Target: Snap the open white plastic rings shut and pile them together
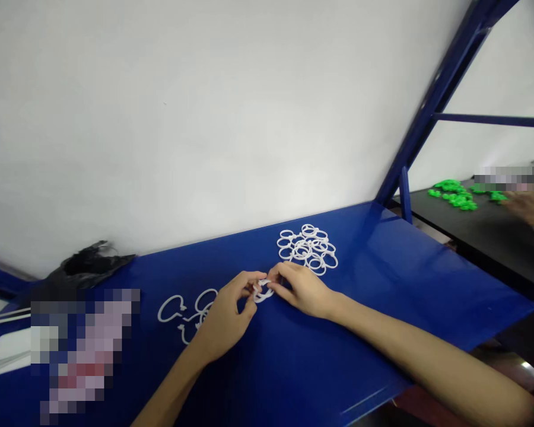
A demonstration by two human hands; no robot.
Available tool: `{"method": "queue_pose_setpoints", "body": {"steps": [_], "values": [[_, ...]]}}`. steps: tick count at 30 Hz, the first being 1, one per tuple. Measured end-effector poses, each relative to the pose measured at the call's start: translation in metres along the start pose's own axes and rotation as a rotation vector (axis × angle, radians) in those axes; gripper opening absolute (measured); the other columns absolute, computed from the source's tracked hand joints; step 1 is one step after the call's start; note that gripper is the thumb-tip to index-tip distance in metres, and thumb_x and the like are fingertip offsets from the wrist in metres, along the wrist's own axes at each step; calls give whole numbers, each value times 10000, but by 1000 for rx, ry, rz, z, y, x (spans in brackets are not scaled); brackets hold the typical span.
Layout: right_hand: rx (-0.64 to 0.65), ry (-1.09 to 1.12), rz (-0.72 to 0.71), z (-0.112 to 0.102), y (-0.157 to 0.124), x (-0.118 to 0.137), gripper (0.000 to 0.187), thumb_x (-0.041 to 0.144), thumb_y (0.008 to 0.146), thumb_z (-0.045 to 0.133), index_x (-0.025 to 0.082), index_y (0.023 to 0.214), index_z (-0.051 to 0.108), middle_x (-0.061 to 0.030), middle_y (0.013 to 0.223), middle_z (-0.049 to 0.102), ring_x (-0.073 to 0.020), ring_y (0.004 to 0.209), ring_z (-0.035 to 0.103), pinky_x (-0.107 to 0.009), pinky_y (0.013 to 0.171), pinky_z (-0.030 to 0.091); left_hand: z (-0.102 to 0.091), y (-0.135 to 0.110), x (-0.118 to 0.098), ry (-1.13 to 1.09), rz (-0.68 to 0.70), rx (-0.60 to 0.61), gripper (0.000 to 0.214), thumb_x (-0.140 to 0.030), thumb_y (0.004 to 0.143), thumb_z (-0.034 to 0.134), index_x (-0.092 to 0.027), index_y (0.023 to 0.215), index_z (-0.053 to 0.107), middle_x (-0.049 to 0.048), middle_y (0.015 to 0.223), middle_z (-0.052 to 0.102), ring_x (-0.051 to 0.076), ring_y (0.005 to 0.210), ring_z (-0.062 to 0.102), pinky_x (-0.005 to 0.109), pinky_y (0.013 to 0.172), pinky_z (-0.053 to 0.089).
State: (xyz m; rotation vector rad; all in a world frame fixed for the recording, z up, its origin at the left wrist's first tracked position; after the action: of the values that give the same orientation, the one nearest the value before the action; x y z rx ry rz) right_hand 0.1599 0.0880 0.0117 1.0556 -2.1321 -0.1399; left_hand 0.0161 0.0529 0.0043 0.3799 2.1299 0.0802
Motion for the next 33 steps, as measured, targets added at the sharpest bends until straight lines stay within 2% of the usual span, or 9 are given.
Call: {"method": "queue_pose_setpoints", "body": {"steps": [3, 8, 11, 16, 19, 22, 25, 29, 33], "values": [[-3, -9, 4, 0, 0, 0, 21, 209, 942, 565, 189, 951, 568, -30, 853, 642, -153, 763, 604, -266, 695, 487, 4, -3, -4, 321, 139, 26, 490, -17, 800, 446, -254, 1204, 592, 45, 1137, 599, 206, 1052, 558, 398, 944, 476], [-29, -33, 6, 1, 0, -4, 37, 205, 938, 572, 190, 906, 563, -28, 828, 630, -161, 767, 597, -272, 697, 480, 14, -4, -7, 595, 258, 112, 187, -188, 924, 497, -234, 997, 663, 45, 1062, 630, 234, 1011, 534, 429, 894, 444], [-93, -94, -3, -4, 1, -6, 28, 189, 932, 565, 187, 906, 554, -41, 842, 623, -178, 790, 584, -299, 719, 481, 11, -2, -9, 624, 265, 125, 186, -166, 929, 487, -243, 958, 653, 13, 993, 662, 215, 966, 541, 399, 850, 421], [-165, -152, -55, -15, 1, -6, 74, 126, 918, 521, 196, 897, 536, -48, 865, 621, -182, 817, 576, -313, 745, 483, -4, -3, -20, 562, 265, 85, 204, -67, 834, 496, -230, 824, 618, -20, 895, 679, 185, 928, 549, 368, 843, 386], [-133, -115, -74, -14, 1, -8, 56, 151, 938, 513, 199, 919, 536, -43, 890, 629, -168, 815, 588, -300, 748, 484, -4, -4, -23, 530, 247, 87, 191, -98, 831, 512, -241, 891, 623, -27, 909, 678, 186, 934, 548, 379, 874, 377], [-114, -100, -49, -11, 0, -11, 38, 162, 935, 534, 197, 921, 539, -36, 875, 634, -164, 796, 592, -292, 733, 482, 4, -4, -22, 538, 223, 106, 75, -252, 886, 567, -241, 922, 631, -14, 942, 676, 204, 941, 545, 398, 881, 374], [-104, -85, -17, -8, 0, -12, 36, 161, 926, 550, 195, 921, 543, -32, 867, 643, -162, 781, 600, -285, 717, 480, 12, -4, -18, 589, 221, 104, 136, -358, 889, 612, -236, 940, 645, 2, 956, 672, 222, 953, 539, 408, 876, 373], [-80, -63, -13, -7, 0, -10, 41, 156, 920, 557, 195, 922, 547, -25, 859, 645, -154, 769, 605, -272, 710, 474, 15, -3, -16, 688, 255, 82, 155, -349, 931, 566, -232, 932, 667, 10, 933, 669, 226, 949, 541, 411, 872, 371], [-17, -37, -27, -5, -1, -6, 41, 156, 912, 562, 195, 909, 551, -21, 859, 625, -141, 748, 594, -256, 693, 469, 7, -1, -8, 771, 197, 16, 160, -289, 942, 531, -205, 911, 664, 32, 919, 679, 234, 936, 560, 421, 873, 381]]}}
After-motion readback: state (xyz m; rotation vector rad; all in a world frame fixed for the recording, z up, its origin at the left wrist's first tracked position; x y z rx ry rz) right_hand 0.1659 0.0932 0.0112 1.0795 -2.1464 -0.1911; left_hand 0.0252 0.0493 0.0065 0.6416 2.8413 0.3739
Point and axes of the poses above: each hand's wrist, its own y-axis towards the middle knuckle, its own z-axis out of the palm, x = y × z, the point moved 7 cm from there along y, towards the middle knuckle
